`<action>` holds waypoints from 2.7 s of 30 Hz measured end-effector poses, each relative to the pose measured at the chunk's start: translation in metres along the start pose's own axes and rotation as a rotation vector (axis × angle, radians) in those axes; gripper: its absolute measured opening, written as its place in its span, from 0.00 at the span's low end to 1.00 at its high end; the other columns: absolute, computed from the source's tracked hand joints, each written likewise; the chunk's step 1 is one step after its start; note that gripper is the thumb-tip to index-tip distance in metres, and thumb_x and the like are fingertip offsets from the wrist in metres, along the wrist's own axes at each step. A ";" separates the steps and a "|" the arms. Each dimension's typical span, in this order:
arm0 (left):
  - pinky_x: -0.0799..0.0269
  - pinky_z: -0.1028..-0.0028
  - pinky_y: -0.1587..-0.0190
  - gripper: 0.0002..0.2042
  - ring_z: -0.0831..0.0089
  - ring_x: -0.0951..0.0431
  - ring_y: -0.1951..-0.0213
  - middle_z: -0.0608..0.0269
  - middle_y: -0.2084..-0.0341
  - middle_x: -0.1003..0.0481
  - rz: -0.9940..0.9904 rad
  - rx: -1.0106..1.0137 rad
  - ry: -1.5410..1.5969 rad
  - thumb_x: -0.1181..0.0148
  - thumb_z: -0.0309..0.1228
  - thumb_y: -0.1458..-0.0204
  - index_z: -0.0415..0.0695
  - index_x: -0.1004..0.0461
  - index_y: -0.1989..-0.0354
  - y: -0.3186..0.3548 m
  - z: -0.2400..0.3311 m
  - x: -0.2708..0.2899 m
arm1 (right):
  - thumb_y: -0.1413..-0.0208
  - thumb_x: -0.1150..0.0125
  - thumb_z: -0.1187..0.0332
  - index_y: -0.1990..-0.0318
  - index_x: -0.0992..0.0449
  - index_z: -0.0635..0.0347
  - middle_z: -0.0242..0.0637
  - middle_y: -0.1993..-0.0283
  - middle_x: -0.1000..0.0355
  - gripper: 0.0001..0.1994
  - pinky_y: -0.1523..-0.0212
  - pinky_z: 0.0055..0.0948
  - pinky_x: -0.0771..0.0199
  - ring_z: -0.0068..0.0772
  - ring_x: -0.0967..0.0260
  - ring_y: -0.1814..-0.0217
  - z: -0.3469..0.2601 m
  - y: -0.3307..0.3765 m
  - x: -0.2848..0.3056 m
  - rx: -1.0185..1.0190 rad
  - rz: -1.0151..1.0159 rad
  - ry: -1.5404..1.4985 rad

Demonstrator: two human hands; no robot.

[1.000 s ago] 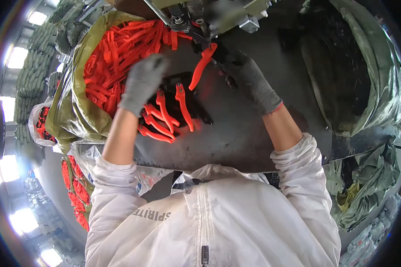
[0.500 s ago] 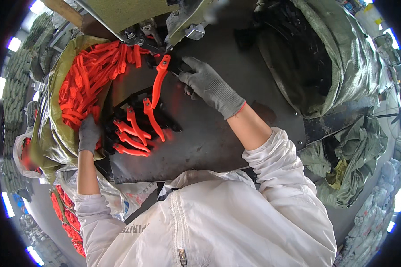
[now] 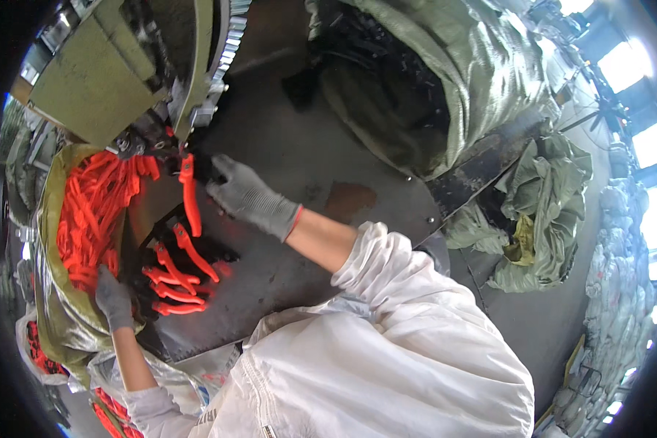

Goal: The person packs assembled pieces into a bag, adjusts a waist belt, and attaches plastic handle components to black base parts using a machine.

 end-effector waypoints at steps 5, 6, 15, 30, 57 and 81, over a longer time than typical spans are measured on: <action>0.22 0.47 0.49 0.22 0.37 0.21 0.52 0.37 0.43 0.30 -0.054 -0.028 0.030 0.44 0.26 0.42 0.42 0.38 0.38 0.008 0.006 0.003 | 0.38 0.40 0.58 0.33 0.32 0.64 0.56 0.39 0.26 0.28 0.46 0.50 0.22 0.60 0.23 0.46 -0.015 -0.015 0.056 0.586 0.215 1.058; 0.23 0.47 0.49 0.24 0.36 0.22 0.51 0.36 0.41 0.31 -0.022 -0.016 0.031 0.46 0.26 0.41 0.43 0.39 0.35 0.008 0.005 0.007 | 0.40 0.41 0.58 0.37 0.30 0.63 0.56 0.39 0.27 0.27 0.47 0.51 0.22 0.58 0.24 0.44 -0.027 -0.029 0.100 0.423 0.366 1.248; 0.31 0.58 0.38 0.20 0.48 0.26 0.40 0.39 0.40 0.29 0.171 -0.457 0.209 0.46 0.37 0.33 0.38 0.30 0.38 0.002 0.134 0.103 | 0.41 0.40 0.66 0.39 0.31 0.58 0.43 0.63 0.24 0.22 0.68 0.38 0.23 0.38 0.24 0.67 -0.013 -0.071 0.415 -0.066 0.893 1.222; 0.21 0.68 0.63 0.12 0.73 0.20 0.66 0.60 0.64 0.21 -0.574 -0.051 1.331 0.46 0.37 0.32 0.40 0.24 0.56 -0.017 0.241 0.082 | 0.34 0.40 0.65 0.23 0.42 0.57 0.35 0.63 0.23 0.33 0.69 0.24 0.28 0.20 0.33 0.71 -0.003 0.014 0.176 -0.039 0.303 -0.046; 0.21 0.58 0.57 0.09 0.50 0.19 0.61 0.53 0.61 0.22 0.271 -0.408 0.244 0.42 0.29 0.44 0.46 0.22 0.56 -0.057 0.100 0.092 | 0.36 0.40 0.67 0.43 0.27 0.57 0.31 0.69 0.26 0.15 0.80 0.21 0.37 0.14 0.35 0.79 0.012 -0.037 0.004 -0.131 0.006 0.004; 0.26 0.71 0.61 0.12 0.74 0.22 0.67 0.59 0.71 0.24 -0.262 -0.417 1.219 0.35 0.30 0.40 0.37 0.26 0.53 -0.012 0.166 0.153 | 0.36 0.41 0.67 0.42 0.29 0.57 0.30 0.69 0.28 0.16 0.76 0.23 0.32 0.17 0.34 0.75 0.015 -0.024 0.008 -0.187 -0.077 0.024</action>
Point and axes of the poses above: each hand's wrist, its own y-axis away from the middle knuckle, its own x-axis out of the back of the hand, z = x × y, the point moved 3 cm from there along -y, towards the middle knuckle
